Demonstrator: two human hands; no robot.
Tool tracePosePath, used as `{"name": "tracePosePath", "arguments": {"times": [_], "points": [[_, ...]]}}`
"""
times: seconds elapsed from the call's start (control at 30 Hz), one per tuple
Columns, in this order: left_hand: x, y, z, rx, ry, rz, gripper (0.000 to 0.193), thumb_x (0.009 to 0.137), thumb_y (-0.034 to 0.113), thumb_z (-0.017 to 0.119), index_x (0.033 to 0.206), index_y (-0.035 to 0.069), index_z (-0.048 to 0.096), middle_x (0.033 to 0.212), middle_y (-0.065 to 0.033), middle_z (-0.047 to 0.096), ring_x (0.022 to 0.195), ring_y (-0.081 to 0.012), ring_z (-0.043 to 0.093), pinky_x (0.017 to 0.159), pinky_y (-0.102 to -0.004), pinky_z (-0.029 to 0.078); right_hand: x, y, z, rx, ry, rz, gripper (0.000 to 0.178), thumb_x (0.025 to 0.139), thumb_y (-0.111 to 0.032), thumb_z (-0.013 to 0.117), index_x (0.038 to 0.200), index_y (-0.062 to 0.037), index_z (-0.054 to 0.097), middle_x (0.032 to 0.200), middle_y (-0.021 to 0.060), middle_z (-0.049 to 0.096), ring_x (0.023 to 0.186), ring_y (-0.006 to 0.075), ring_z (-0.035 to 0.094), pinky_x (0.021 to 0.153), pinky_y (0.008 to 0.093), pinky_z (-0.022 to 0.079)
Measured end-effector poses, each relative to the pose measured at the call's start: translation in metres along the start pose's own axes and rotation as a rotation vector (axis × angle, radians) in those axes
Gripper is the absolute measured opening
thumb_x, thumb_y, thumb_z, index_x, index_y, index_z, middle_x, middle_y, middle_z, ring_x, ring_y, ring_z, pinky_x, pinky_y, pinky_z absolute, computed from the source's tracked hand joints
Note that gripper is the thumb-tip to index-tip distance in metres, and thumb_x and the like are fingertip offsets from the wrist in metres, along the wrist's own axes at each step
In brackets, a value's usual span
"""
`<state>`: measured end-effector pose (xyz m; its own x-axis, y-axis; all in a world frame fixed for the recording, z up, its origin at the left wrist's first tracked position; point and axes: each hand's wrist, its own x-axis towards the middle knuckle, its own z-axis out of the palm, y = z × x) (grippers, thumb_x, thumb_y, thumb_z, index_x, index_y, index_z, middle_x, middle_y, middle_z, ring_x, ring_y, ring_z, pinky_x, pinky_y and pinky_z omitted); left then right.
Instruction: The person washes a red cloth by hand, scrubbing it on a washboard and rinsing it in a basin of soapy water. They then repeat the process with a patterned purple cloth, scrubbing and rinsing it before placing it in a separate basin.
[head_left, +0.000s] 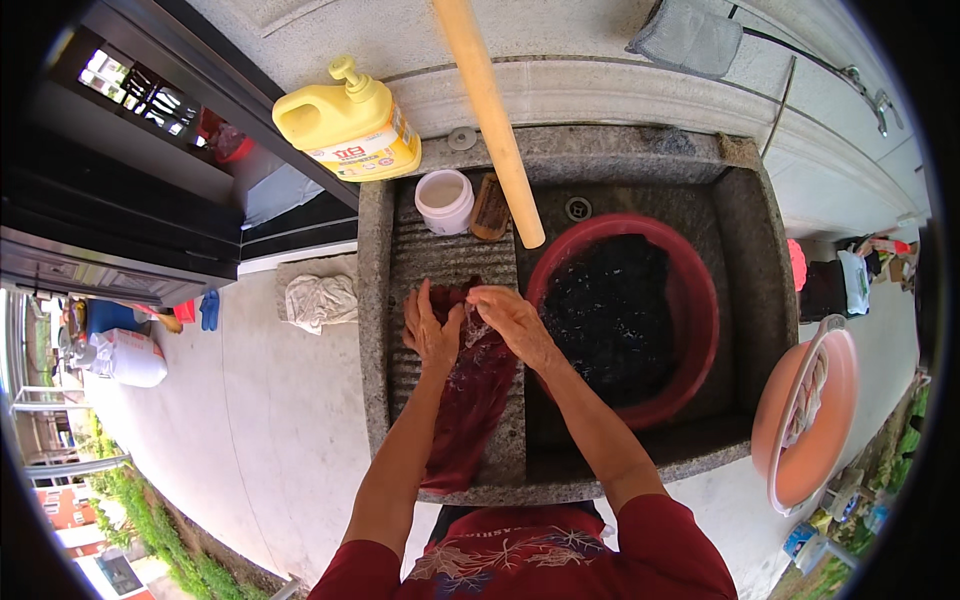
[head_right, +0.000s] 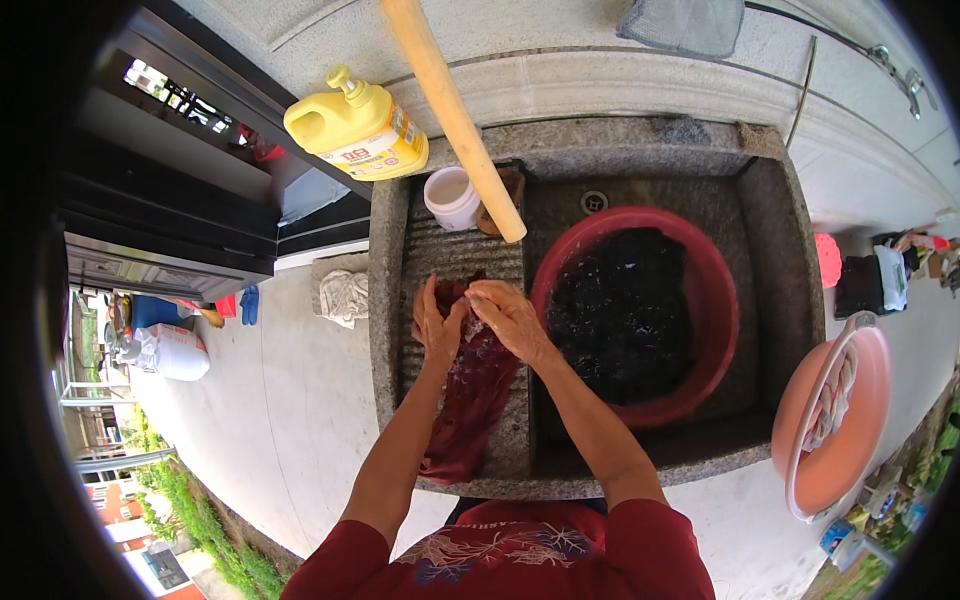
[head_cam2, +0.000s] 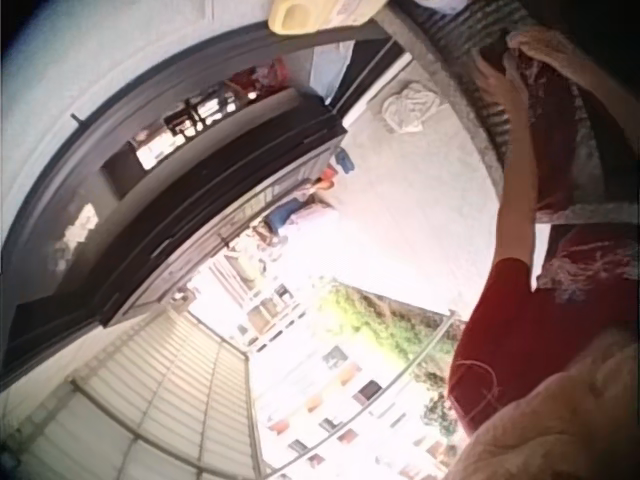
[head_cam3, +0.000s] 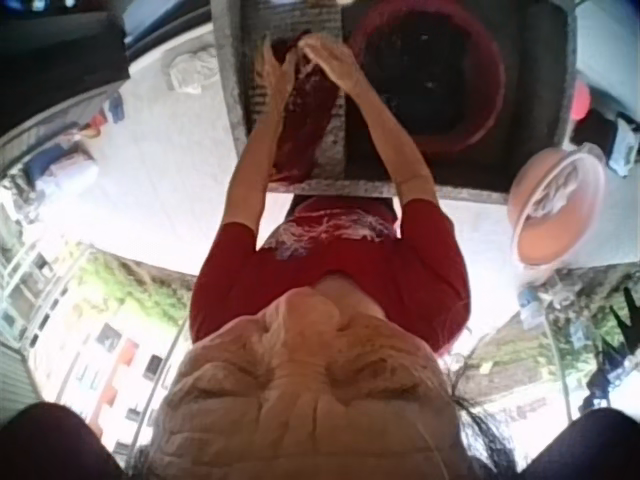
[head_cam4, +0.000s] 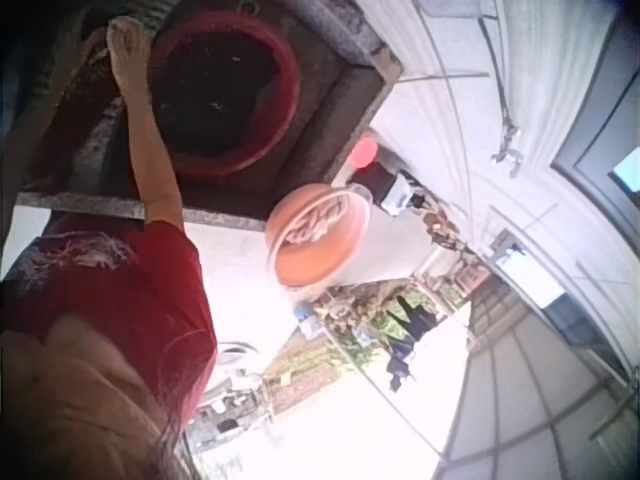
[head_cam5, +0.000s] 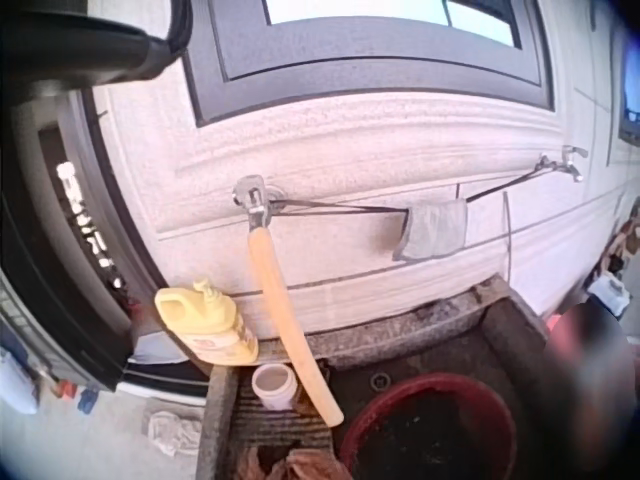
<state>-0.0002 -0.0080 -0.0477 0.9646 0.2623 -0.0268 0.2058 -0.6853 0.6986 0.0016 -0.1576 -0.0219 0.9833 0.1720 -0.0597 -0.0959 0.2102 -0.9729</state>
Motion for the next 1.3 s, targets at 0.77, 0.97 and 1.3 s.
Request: {"name": "tracePosePath", "arguments": {"times": [0.77,0.97,1.3], "points": [[-0.087,-0.029,-0.032,0.151,-0.097,0.597,0.019,0.085,0.018,0.06,0.066,0.012,0.057,0.066,-0.0043,0.05,0.069,-0.0215,0.046,0.068,-0.0363,0.031,-0.096,0.032,0.064,-0.849,0.294,-0.29,0.029,0.085,-0.026,0.055,0.063,-0.0074,0.057,0.059,0.0062,0.049,0.054,0.0241,0.047,0.053,0.0371,0.036],[0.05,-0.011,0.002,0.409,-0.01,0.744,0.016,0.079,0.019,0.065,0.067,0.012,0.057,0.066,-0.0045,0.052,0.068,-0.0226,0.047,0.069,-0.0376,0.032,0.036,0.042,0.037,-1.321,0.435,-0.442,0.028,0.086,-0.026,0.055,0.065,-0.0077,0.06,0.062,0.0058,0.053,0.057,0.0238,0.051,0.052,0.0375,0.038],[-0.079,-0.032,-0.03,0.031,-0.09,0.614,0.028,0.088,0.021,0.058,0.062,0.013,0.05,0.058,-0.0022,0.044,0.062,-0.0199,0.043,0.069,-0.0337,0.03,-0.072,0.026,0.055,-0.865,0.217,-0.437,0.025,0.085,-0.018,0.055,0.063,-0.0061,0.053,0.06,0.0098,0.047,0.055,0.0276,0.048,0.053,0.0392,0.038]]}}
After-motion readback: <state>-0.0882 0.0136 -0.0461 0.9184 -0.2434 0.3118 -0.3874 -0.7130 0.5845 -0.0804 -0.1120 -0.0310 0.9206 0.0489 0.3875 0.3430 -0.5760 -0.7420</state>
